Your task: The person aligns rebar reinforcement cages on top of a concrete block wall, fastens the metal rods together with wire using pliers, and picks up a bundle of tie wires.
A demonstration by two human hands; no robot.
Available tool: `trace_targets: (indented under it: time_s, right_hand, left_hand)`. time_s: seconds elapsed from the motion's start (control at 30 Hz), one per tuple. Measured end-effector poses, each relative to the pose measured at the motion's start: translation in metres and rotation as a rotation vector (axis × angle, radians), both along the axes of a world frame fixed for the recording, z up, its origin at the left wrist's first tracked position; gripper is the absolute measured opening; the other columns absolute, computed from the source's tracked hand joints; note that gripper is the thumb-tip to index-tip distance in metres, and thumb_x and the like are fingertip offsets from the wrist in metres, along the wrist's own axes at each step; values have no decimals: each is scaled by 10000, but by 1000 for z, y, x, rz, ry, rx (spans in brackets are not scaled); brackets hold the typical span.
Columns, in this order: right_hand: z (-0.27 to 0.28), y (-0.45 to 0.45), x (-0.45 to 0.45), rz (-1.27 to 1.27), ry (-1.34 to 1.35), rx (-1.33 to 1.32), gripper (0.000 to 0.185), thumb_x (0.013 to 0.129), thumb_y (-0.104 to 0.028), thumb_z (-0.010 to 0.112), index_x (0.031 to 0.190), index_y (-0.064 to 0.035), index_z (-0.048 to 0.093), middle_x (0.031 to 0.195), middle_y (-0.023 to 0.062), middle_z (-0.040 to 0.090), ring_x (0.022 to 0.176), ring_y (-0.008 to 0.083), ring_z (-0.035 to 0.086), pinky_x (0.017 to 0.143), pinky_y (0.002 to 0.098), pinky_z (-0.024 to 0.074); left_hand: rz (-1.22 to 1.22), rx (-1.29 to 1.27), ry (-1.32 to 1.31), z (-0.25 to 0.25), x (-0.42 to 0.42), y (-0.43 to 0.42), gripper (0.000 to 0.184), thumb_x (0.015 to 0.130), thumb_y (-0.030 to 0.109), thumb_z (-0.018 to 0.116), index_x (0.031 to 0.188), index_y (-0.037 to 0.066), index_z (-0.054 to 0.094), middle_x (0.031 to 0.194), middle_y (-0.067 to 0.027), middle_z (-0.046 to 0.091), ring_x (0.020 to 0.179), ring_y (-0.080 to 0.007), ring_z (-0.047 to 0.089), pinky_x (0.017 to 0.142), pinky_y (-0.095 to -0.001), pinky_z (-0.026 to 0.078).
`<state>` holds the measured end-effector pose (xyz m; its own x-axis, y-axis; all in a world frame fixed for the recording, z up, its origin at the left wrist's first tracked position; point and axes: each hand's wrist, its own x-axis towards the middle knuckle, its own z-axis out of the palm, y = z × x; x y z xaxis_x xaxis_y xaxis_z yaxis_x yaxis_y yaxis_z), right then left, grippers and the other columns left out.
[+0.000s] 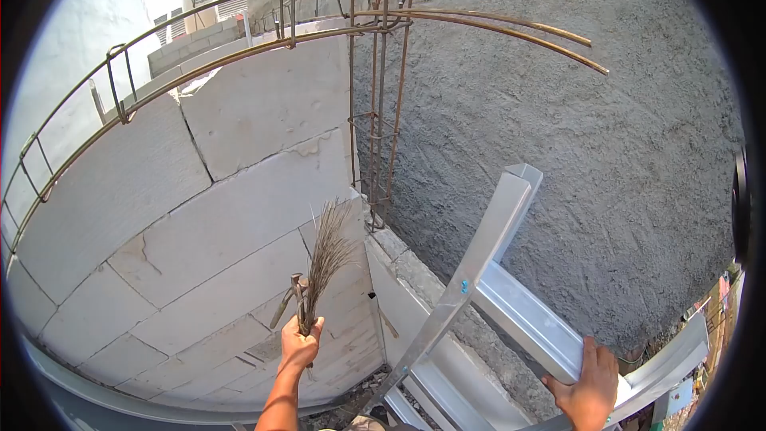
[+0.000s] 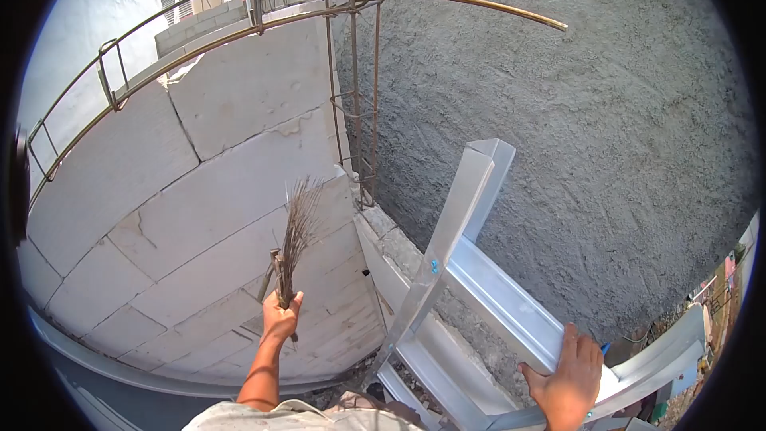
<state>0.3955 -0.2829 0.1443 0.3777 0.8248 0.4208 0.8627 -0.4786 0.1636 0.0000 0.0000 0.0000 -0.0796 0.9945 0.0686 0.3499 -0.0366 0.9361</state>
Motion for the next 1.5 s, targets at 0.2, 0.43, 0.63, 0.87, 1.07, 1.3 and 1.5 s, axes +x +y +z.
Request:
trace_targets:
  time_s: [0.2,0.43,0.63,0.87,1.07,1.3,1.5]
  right_hand:
    - [19,6,-4,39,80,-41,840,726,-527,771,1367,-32,546,1043,220,625,988,406,599,884,515,481]
    - [18,9,-8,-41,329,-33,977,577,-354,880,1380,36,482,1126,236,553,1090,413,517,996,481,391]
    - [27,10,-8,-28,326,-57,991,595,-400,878,1388,37,477,1139,233,557,1087,406,518,999,476,386]
    - [28,10,-10,-35,351,-80,993,613,-422,874,1393,39,468,1117,216,552,1072,395,517,982,473,388]
    - [28,11,-10,-27,294,-77,1004,610,-461,864,1395,22,466,1078,202,548,1043,396,517,969,482,385]
    - [25,7,-4,25,160,-122,872,760,-535,727,1444,-61,467,1100,252,582,1056,427,558,936,524,445]
    - [40,14,-13,-64,263,-222,860,748,-511,744,1425,-47,487,1134,279,590,1087,445,557,954,523,443]
  left_hand:
    - [-63,436,503,128,-50,27,156,811,66,678,896,-7,569,819,-199,593,750,-396,564,697,-401,477]
    - [-117,314,961,237,-54,18,196,907,203,681,1035,64,630,844,-171,664,792,-377,620,710,-448,475]
    - [-174,-64,592,226,-30,4,285,929,318,691,1001,48,636,689,-53,538,679,-185,483,687,-374,433]
    - [-298,-188,606,220,4,-4,320,914,332,712,1021,38,646,707,-47,513,701,-169,467,675,-353,421]
    - [-475,-101,707,194,42,42,405,893,381,715,987,-7,648,721,-129,591,700,-232,557,659,-408,451]
    - [-685,-296,241,183,133,87,308,948,349,676,885,48,648,776,-41,656,657,-99,608,463,-248,395]
    - [-972,-429,-183,161,249,114,354,969,371,636,1050,28,607,871,-34,681,799,-116,657,496,-254,449]
